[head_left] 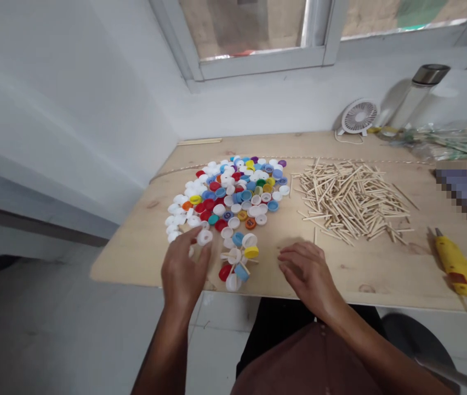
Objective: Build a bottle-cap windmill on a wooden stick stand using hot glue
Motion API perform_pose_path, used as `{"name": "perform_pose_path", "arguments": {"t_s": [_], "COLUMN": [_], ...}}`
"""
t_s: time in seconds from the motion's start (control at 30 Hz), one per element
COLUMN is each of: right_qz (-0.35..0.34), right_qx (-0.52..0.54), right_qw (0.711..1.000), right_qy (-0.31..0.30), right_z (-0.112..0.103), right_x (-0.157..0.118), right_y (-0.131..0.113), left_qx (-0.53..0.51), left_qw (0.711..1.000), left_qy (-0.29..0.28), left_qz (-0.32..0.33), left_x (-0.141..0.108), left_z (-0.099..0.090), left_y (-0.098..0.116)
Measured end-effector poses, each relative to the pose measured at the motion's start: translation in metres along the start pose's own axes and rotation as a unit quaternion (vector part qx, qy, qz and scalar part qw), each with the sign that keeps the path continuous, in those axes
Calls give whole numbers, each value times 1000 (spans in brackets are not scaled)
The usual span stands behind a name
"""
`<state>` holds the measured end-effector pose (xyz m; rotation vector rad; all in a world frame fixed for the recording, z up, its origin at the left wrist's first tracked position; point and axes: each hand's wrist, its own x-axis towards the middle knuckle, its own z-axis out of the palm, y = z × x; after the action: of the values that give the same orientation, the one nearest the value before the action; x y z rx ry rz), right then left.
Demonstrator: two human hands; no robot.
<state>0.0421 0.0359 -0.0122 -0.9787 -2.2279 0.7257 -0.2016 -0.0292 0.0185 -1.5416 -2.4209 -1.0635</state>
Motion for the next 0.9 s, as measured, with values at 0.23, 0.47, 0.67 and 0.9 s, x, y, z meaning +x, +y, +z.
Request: {"name": "perform_pose_path", "arguments": {"t_s": [0.23,0.47,0.67,0.9], "right_qz": [37,83,88,79], "right_qx": [17,-26,-35,-31], "right_qw": [997,987,986,988], "right_qy": [70,135,139,131], "right_z": [-34,-71,-75,-67], "right_x": [-23,-47,-54,-50], "right_y": [15,37,47,48], "left_qx": [-174,-183,-43,-61], "left_qw": [979,946,957,966], "left_qy": [-45,-182,-187,-177], "left_qz": [92,194,218,180], "left_x": [-60,-62,-49,-44], "left_z": [-17,72,103,101], "left_y": [92,134,134,128]}}
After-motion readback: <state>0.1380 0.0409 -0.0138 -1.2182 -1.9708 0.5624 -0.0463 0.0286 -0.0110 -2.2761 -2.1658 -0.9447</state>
